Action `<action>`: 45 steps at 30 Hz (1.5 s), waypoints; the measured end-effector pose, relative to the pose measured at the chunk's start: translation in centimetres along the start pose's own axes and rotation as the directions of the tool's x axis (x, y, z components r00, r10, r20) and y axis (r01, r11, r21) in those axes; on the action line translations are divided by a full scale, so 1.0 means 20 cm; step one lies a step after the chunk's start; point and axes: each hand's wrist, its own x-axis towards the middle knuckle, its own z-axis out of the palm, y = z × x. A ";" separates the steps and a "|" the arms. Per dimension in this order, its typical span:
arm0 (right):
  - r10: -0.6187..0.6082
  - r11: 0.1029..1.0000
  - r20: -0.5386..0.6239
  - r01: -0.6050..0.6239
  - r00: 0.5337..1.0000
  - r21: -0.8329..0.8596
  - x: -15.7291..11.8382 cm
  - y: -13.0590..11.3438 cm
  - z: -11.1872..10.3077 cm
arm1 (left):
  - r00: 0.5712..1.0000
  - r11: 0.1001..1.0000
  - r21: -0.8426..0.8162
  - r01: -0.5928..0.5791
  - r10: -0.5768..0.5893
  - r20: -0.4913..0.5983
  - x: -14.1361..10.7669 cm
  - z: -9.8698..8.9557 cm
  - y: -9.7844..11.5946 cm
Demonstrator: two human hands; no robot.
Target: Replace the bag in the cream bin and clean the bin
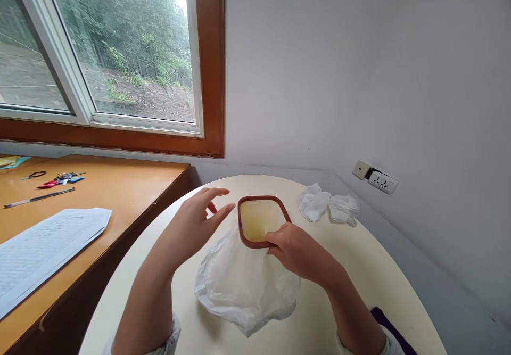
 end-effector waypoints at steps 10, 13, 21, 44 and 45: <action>0.142 0.983 0.013 -0.140 0.990 -0.116 -0.26 0.30 -0.28 | 0.997 0.999 0.007 0.047 -0.048 0.058 0.00 -0.03 -0.02; 0.269 0.959 0.029 -0.265 0.963 -0.102 -0.36 0.43 -0.34 | 0.991 0.999 0.016 0.044 -0.045 0.124 -0.01 -0.02 -0.02; 0.435 0.898 0.041 -0.430 0.900 -0.093 -0.61 0.73 -0.32 | 0.982 0.998 0.055 0.003 -0.013 0.191 0.00 -0.01 -0.03; 0.265 0.939 -0.234 -0.305 0.935 -0.157 -0.53 0.37 -0.37 | 0.988 0.997 0.076 -0.002 -0.010 0.155 -0.01 -0.01 -0.04; 0.241 0.957 -0.205 -0.268 0.949 -0.114 -0.48 0.31 -0.32 | 0.988 0.997 0.078 0.002 -0.014 0.154 -0.01 -0.01 -0.04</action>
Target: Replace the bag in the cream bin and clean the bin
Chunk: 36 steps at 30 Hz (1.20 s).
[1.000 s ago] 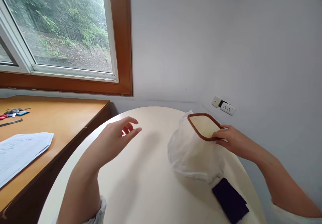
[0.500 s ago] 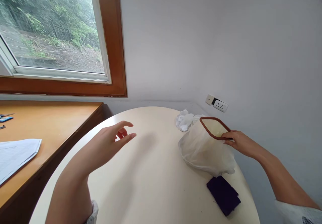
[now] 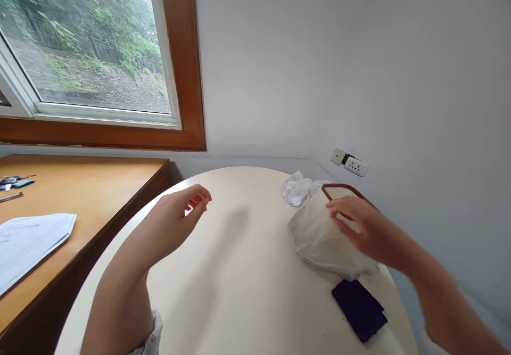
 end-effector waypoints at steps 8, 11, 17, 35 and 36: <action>-0.278 0.954 0.288 0.228 0.916 0.196 0.10 -0.21 0.65 | 1.000 1.000 -0.006 -0.010 0.010 -0.013 0.00 -0.02 0.00; -0.244 0.963 0.419 0.167 0.874 0.213 0.08 -0.21 0.81 | 0.999 1.000 -0.002 -0.002 0.002 -0.032 0.00 -0.02 0.00; -0.218 0.968 0.437 0.137 0.873 0.208 0.07 -0.21 0.93 | 0.999 1.000 0.021 -0.012 0.013 -0.034 0.00 -0.01 0.00; -0.214 0.959 0.383 0.119 0.898 0.258 0.05 -0.18 0.95 | 0.967 0.967 0.162 -0.197 0.164 0.196 0.01 0.33 -0.14; -0.216 0.958 0.379 0.120 0.900 0.260 0.05 -0.18 0.95 | 0.944 0.939 0.224 -0.260 0.198 0.265 -0.01 0.39 -0.19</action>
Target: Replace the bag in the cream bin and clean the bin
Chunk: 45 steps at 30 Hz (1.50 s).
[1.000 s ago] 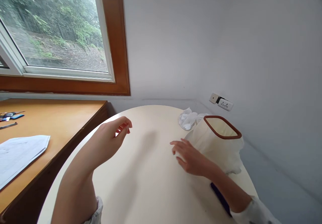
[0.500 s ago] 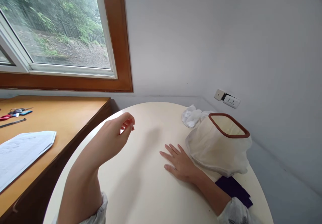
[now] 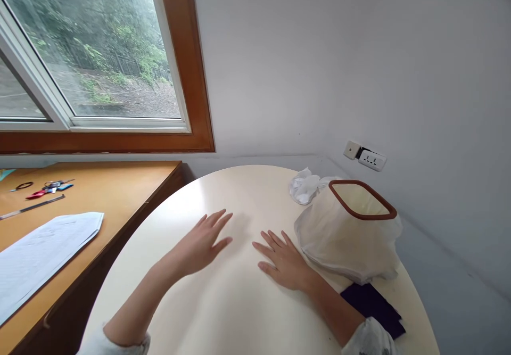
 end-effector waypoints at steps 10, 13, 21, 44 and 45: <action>0.007 1.000 0.000 -0.007 1.000 -0.025 0.00 0.01 0.01 | 0.999 0.981 0.189 -0.042 0.035 0.038 -0.07 0.55 -0.10; 0.014 0.999 -0.011 -0.014 1.000 -0.034 0.00 0.01 0.01 | 0.999 0.984 0.177 -0.035 0.030 0.035 -0.07 0.55 -0.09; 0.022 0.998 -0.015 -0.022 1.000 -0.056 0.01 0.01 0.03 | 0.998 0.988 0.155 -0.023 0.014 0.057 -0.07 0.53 -0.08; 0.036 0.998 0.002 -0.035 0.999 -0.052 0.01 -0.01 0.03 | 0.998 0.991 0.129 -0.036 0.029 0.052 -0.08 0.53 -0.09; 0.038 0.998 0.002 -0.037 0.999 -0.053 0.01 -0.01 0.03 | 0.998 0.991 0.127 -0.032 0.025 0.055 -0.08 0.53 -0.09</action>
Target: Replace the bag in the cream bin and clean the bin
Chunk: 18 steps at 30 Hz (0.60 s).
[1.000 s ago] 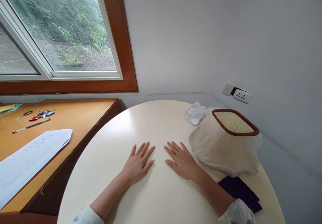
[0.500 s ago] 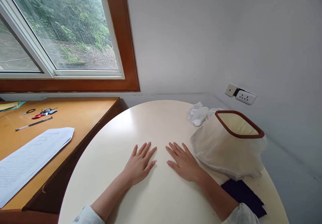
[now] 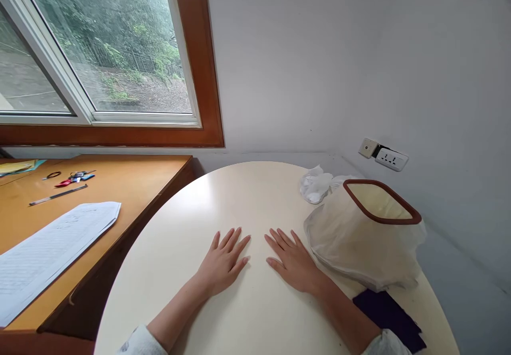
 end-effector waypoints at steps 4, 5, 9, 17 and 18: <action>0.014 1.000 0.014 -0.014 1.000 -0.007 0.00 -0.01 -0.01 | 1.000 1.000 -0.005 -0.003 0.003 -0.011 0.00 0.00 0.00; 0.016 1.000 0.017 -0.016 1.000 -0.007 0.00 -0.01 -0.01 | 1.000 1.000 -0.005 -0.007 0.007 -0.018 0.00 0.00 0.00; 0.017 1.000 0.021 -0.017 1.000 -0.004 0.00 -0.01 -0.01 | 1.000 1.000 -0.010 -0.003 0.003 -0.012 0.00 -0.01 0.00; 0.016 1.000 0.034 -0.016 0.999 0.003 0.01 0.00 -0.01 | 1.000 1.000 0.000 -0.009 0.009 -0.026 0.00 0.00 -0.01; 0.014 1.000 0.029 -0.014 0.999 0.006 0.01 0.00 -0.01 | 0.999 1.000 0.001 -0.014 0.014 -0.032 0.00 0.00 -0.01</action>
